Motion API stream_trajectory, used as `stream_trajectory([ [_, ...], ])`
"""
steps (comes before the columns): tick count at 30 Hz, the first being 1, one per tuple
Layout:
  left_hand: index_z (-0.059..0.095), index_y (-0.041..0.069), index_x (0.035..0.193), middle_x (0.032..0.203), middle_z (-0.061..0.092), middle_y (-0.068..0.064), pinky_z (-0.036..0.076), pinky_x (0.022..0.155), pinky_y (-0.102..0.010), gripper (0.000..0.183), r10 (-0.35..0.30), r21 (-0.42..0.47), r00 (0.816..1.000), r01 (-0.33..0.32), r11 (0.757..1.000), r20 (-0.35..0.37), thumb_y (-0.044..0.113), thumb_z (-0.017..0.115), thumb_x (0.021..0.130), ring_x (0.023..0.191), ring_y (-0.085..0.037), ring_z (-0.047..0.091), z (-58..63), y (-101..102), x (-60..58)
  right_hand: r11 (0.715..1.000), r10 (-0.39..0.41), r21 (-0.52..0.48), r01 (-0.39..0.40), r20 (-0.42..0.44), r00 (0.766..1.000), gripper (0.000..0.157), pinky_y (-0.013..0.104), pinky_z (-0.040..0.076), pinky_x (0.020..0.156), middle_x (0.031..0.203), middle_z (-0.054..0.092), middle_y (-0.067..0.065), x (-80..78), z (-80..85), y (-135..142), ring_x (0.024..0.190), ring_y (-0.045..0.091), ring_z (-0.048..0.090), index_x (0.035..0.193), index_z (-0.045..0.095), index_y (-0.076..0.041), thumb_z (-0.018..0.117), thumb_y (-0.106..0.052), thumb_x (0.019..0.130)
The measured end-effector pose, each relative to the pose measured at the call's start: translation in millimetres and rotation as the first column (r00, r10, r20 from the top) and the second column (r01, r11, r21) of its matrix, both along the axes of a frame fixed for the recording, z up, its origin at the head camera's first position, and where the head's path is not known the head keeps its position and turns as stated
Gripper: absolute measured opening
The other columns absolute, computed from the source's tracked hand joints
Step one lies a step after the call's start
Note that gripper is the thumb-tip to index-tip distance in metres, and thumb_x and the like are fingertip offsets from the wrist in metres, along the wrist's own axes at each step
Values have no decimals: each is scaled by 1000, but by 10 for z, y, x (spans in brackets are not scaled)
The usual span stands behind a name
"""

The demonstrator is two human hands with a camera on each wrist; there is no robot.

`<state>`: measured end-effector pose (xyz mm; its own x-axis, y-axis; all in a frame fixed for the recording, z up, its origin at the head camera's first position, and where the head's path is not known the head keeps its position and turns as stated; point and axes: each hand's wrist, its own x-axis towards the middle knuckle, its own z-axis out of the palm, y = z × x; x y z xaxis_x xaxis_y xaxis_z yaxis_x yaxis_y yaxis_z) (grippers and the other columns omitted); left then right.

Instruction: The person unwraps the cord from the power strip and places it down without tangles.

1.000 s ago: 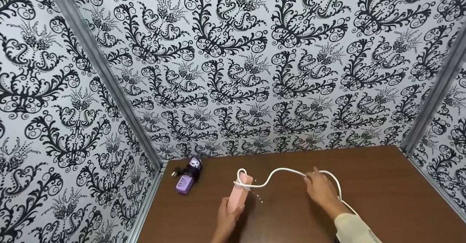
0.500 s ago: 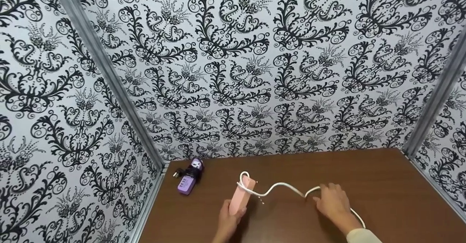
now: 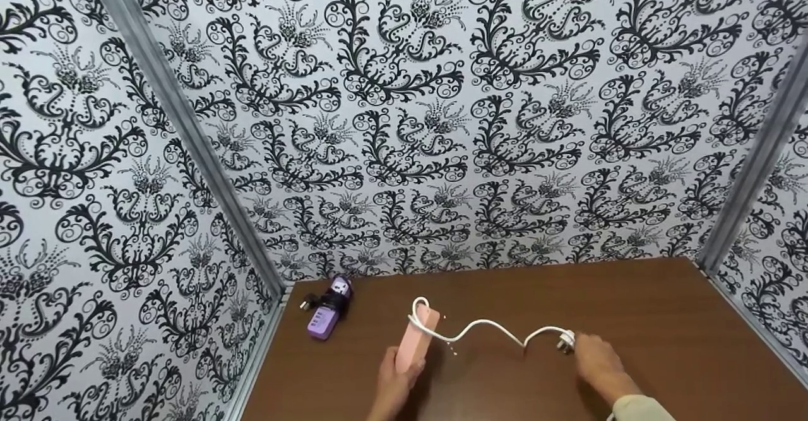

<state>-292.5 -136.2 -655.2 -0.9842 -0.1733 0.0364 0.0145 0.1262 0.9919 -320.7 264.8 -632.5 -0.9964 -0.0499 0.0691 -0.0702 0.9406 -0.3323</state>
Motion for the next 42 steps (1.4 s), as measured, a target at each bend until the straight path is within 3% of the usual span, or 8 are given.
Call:
stream_trajectory([
  [10,57,-3,113,93,63,-7,46,61,-23,32,22,8,999,-22,1000,-23,1,77,88,73,-11,53,19,-2,24,998,53,45,-48,-132,990,11,58,59,68,85,75,26,-217,-36,-67,81,46,74,85,74,-3,68,6,89],
  [21,57,-3,113,90,61,-7,45,58,-23,31,-6,32,999,8,999,-46,1,77,89,66,-10,52,58,-15,31,988,133,106,-114,-201,970,16,55,60,71,83,71,18,-212,-3,-230,83,44,70,83,69,-6,73,7,76],
  [25,57,-4,112,90,61,-7,46,60,-24,31,-3,28,999,5,1000,-53,1,77,89,68,-10,53,75,-27,44,986,141,114,-118,-221,965,20,57,60,85,98,73,22,-189,152,-401,97,45,67,103,76,-2,79,-8,85],
  [30,55,-5,114,89,59,-6,44,57,-22,31,-19,39,999,21,999,-38,-1,76,91,65,-10,51,88,16,42,968,208,-80,-238,-272,939,41,58,52,110,126,74,24,-123,455,-834,121,45,65,129,73,1,72,-28,100],
  [33,55,-6,115,88,58,-5,42,56,-21,32,-30,54,999,31,998,-19,-2,76,92,63,-11,49,90,66,34,921,294,-166,-352,-297,909,44,58,50,112,131,73,22,-49,584,-1090,126,43,65,132,71,0,64,-34,106],
  [35,54,-5,115,87,57,-5,42,55,-21,31,-34,52,999,35,998,-11,-2,75,92,62,-11,49,93,101,29,889,374,-141,-435,-323,869,44,57,52,109,129,74,20,6,632,-1218,123,40,67,131,71,1,64,-35,106],
  [39,55,-4,114,87,57,-4,42,55,-20,30,-41,46,999,41,998,-19,-2,75,92,61,-10,48,99,155,30,837,523,65,-543,-383,761,30,49,59,92,111,79,13,65,622,-1367,103,32,71,119,75,-3,75,-23,96],
  [42,55,-3,113,88,57,-4,43,55,-20,30,-49,55,998,51,997,-31,-3,75,92,62,-10,49,86,177,42,815,577,237,-529,-418,702,21,42,57,81,94,75,5,53,561,-1424,87,26,66,102,76,-9,80,-7,81],
])
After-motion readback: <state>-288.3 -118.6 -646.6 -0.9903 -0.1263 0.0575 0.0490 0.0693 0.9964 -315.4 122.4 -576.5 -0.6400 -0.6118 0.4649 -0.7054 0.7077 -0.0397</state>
